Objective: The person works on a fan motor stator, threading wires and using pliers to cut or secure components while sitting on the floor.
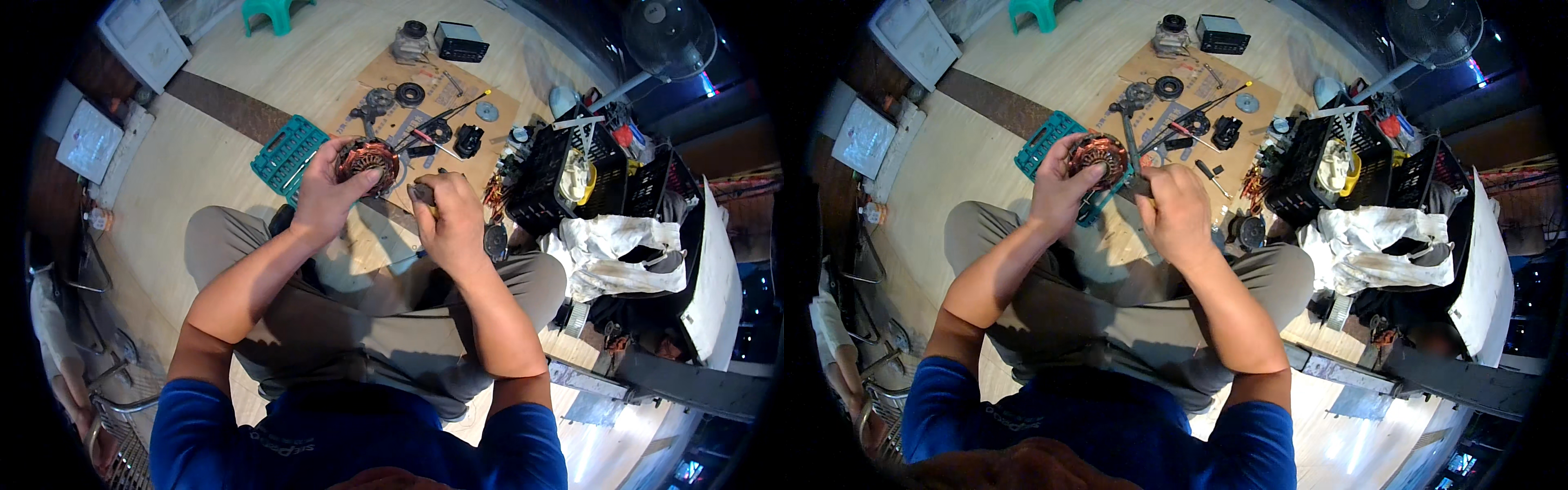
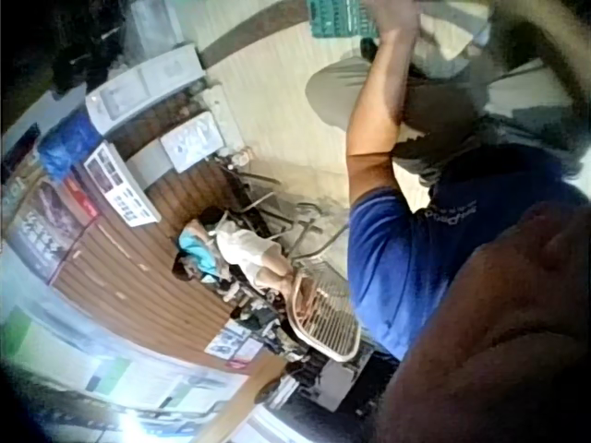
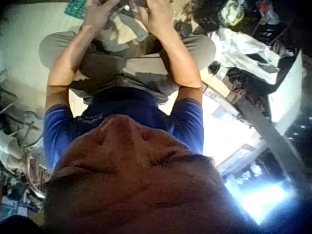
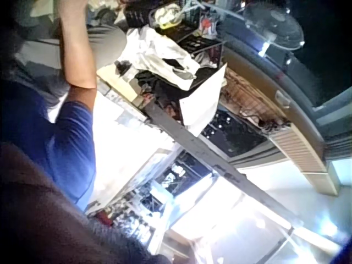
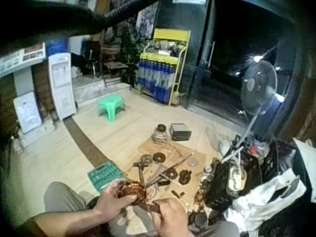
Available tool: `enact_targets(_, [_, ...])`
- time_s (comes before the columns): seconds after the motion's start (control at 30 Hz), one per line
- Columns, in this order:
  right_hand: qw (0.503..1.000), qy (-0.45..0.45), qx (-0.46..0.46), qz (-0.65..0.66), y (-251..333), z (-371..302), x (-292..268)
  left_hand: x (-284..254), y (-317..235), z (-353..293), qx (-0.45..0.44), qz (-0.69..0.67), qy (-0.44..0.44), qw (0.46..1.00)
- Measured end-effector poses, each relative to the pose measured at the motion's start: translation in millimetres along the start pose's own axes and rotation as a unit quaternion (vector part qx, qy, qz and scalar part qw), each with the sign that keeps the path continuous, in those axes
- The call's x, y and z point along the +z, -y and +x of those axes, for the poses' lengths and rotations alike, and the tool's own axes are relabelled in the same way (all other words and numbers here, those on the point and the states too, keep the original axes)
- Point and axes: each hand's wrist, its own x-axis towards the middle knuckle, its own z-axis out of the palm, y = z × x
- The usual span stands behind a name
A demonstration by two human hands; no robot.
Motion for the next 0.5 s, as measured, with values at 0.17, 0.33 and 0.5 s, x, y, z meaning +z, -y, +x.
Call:
enact_targets(0.17, [0.998, 0.04, -0.04, -0.022, -2.7, 5.7, -4.1, 1.9, -3.1, -3.2, -0.014, 0.059, 0.048, 0.997])
enact_targets(0.33, [0.993, 0.057, -0.09, -0.053, -4.1, 5.1, -3.6, -1.2, 0.3, -5.2, -0.002, 0.042, 0.119, 0.992])
enact_targets(0.5, [0.989, 0.061, -0.104, -0.085, -5.0, 2.8, -4.6, -1.2, -1.2, -6.1, -0.004, 0.084, 0.135, 0.987])
